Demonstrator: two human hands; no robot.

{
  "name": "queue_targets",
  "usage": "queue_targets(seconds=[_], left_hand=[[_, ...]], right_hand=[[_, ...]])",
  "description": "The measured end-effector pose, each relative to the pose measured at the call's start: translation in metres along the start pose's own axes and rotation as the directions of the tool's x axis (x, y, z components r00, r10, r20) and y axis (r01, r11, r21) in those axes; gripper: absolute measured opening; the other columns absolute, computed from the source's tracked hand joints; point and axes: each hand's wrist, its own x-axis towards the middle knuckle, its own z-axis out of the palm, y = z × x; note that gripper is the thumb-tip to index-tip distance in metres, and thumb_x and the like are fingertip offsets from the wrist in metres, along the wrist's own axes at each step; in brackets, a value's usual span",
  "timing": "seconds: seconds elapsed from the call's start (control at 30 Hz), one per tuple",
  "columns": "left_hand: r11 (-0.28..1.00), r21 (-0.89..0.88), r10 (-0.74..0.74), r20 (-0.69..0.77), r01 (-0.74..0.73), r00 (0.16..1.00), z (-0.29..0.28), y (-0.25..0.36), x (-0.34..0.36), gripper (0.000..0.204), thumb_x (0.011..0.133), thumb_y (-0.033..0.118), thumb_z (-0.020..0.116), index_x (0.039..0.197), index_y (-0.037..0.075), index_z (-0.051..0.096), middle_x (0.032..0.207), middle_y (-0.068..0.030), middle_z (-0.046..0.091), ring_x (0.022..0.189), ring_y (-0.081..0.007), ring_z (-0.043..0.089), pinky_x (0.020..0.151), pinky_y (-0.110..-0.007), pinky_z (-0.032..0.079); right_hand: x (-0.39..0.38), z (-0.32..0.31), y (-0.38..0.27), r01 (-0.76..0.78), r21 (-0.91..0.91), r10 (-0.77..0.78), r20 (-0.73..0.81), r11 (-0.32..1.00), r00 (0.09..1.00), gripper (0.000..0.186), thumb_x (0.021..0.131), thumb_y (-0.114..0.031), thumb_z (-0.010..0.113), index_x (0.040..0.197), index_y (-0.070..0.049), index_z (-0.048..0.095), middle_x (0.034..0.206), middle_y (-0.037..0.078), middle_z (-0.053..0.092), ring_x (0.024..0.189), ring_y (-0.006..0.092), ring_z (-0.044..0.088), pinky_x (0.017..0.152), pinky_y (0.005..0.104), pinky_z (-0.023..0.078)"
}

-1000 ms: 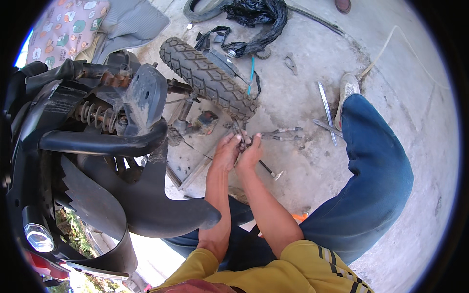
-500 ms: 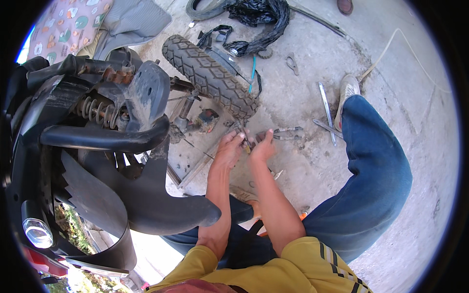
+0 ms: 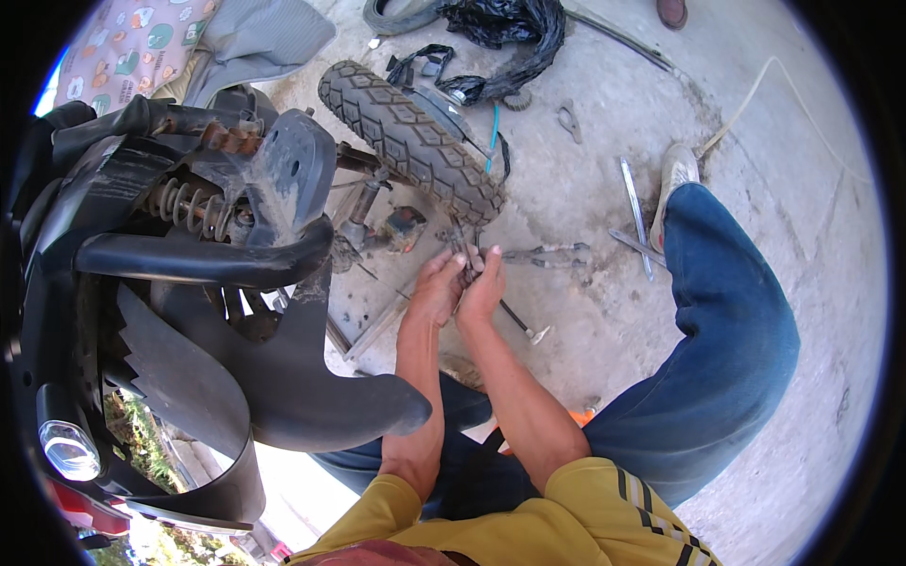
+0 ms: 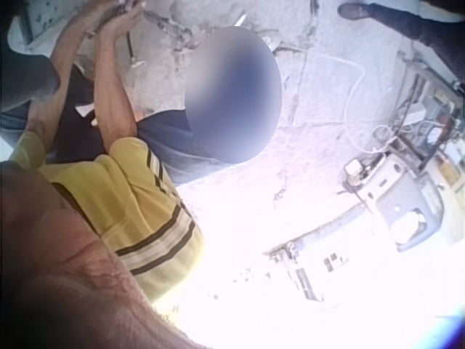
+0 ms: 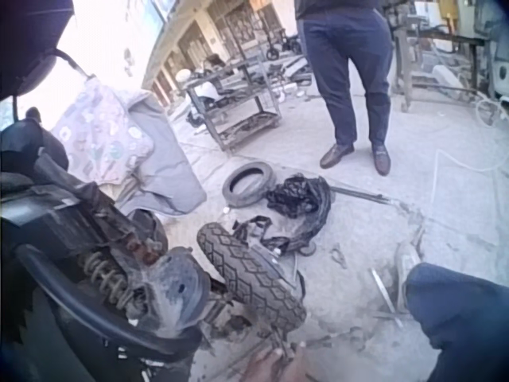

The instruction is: The person sits on the ground and works on a scooter tire, using a tire lever to pry the tire bead and a wrench to tighten bolts on the wheel hub. The person handles the tire, lever, and wrench to adjust and secure the wheel assembly.

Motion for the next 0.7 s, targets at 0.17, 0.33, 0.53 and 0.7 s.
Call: queue_targets(seconds=[0.17, 0.33, 0.53, 0.7], left_hand=[[1.0, 0.015, 0.007, -0.012, -0.007, 1.0, 0.003, 0.002, -0.003, 0.021, 0.106, 0.011, 0.054, 0.122, -0.001, 0.062, 0.105, -0.0089, 0.069, 0.094, -0.0193, 0.068, 0.089, -0.034, 0.056], [0.997, 0.082, -0.013, -0.046, 0.017, 0.999, 0.008, 0.005, -0.006, 0.026, 0.105, 0.015, 0.056, 0.125, 0.0, 0.062, 0.106, -0.0076, 0.07, 0.093, -0.0175, 0.068, 0.087, -0.034, 0.056], [0.979, 0.203, -0.01, -0.07, 0.024, 0.997, 0.007, 0.002, 0.003, 0.026, 0.103, 0.016, 0.062, 0.125, 0.003, 0.065, 0.102, -0.0061, 0.071, 0.089, -0.0142, 0.066, 0.08, -0.03, 0.055], [0.991, 0.132, 0.05, -0.115, -0.034, 0.992, 0.011, -0.003, 0.005, 0.019, 0.099, 0.016, 0.068, 0.114, 0.004, 0.067, 0.097, -0.0053, 0.069, 0.085, -0.0151, 0.067, 0.076, -0.029, 0.057]], right_hand=[[0.004, -0.005, 0.006, 0.027, -0.017, -0.026, 0.047, 0.999, 0.999, 0.055, 0.109, -0.051, 0.043, 0.111, 0.0, 0.065, 0.099, 0.008, 0.066, 0.084, 0.0153, 0.06, 0.074, 0.0316, 0.05], [0.016, -0.017, 0.003, 0.005, -0.302, 0.014, 0.06, 0.953, 0.998, 0.061, 0.11, -0.052, 0.039, 0.1, 0.0, 0.069, 0.087, 0.009, 0.067, 0.078, 0.0167, 0.061, 0.072, 0.0329, 0.05], [0.019, -0.052, -0.03, 0.236, -0.687, -0.067, 0.264, 0.687, 0.962, 0.068, 0.11, -0.05, 0.038, 0.085, 0.005, 0.069, 0.07, 0.013, 0.065, 0.067, 0.0223, 0.061, 0.066, 0.0417, 0.046], [-0.015, -0.132, -0.035, 0.484, -0.784, -0.214, 0.434, 0.388, 0.875, 0.059, 0.107, -0.048, 0.047, 0.089, 0.004, 0.068, 0.073, 0.025, 0.065, 0.066, 0.0383, 0.064, 0.065, 0.0489, 0.047]])
